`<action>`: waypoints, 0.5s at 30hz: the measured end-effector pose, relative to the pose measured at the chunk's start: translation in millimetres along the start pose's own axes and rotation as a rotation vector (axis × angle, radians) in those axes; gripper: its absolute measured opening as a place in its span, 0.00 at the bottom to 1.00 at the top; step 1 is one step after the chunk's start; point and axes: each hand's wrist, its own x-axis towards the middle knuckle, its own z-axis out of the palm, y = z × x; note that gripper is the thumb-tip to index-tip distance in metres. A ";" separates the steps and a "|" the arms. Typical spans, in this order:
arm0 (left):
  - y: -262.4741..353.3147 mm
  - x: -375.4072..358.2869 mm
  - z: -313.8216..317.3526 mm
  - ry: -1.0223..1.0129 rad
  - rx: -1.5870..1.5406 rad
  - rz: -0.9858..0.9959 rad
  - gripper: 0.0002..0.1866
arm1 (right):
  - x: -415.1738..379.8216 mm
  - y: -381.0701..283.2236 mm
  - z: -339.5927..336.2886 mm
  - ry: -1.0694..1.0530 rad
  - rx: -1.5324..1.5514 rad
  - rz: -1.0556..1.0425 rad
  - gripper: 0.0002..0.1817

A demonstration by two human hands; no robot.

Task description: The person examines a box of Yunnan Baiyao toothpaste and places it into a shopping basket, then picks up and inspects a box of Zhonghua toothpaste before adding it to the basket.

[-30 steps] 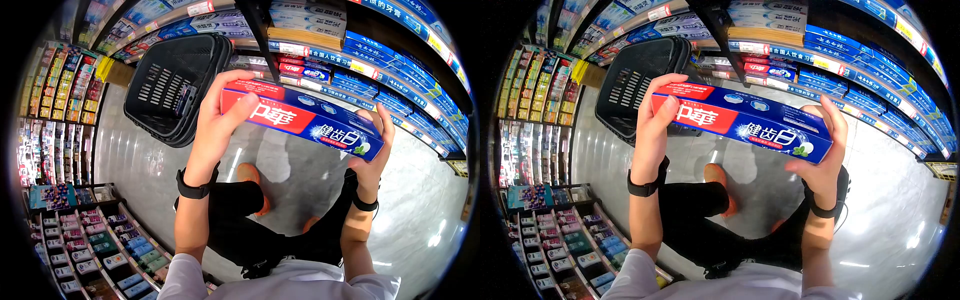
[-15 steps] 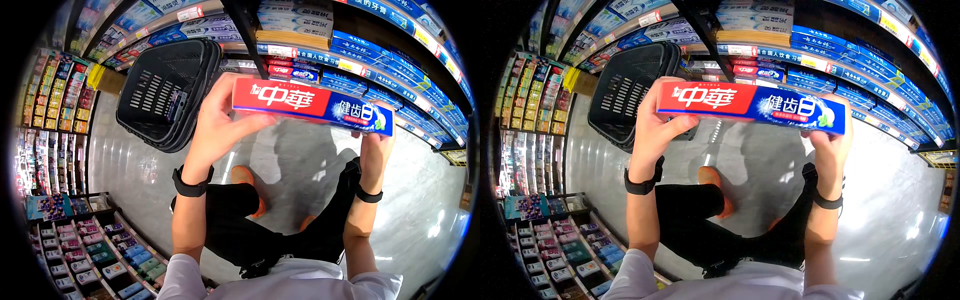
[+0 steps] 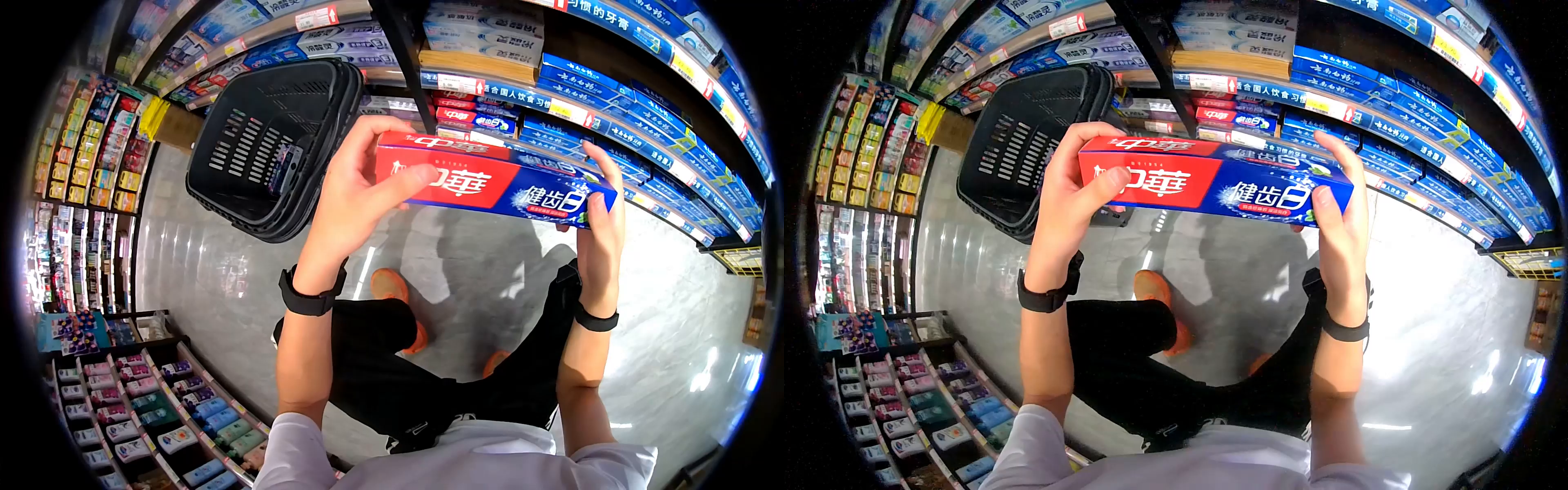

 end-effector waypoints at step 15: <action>-29.0 -3.0 -9.5 -0.340 0.836 0.361 0.28 | -6.8 29.6 -12.1 -0.015 0.060 0.296 0.15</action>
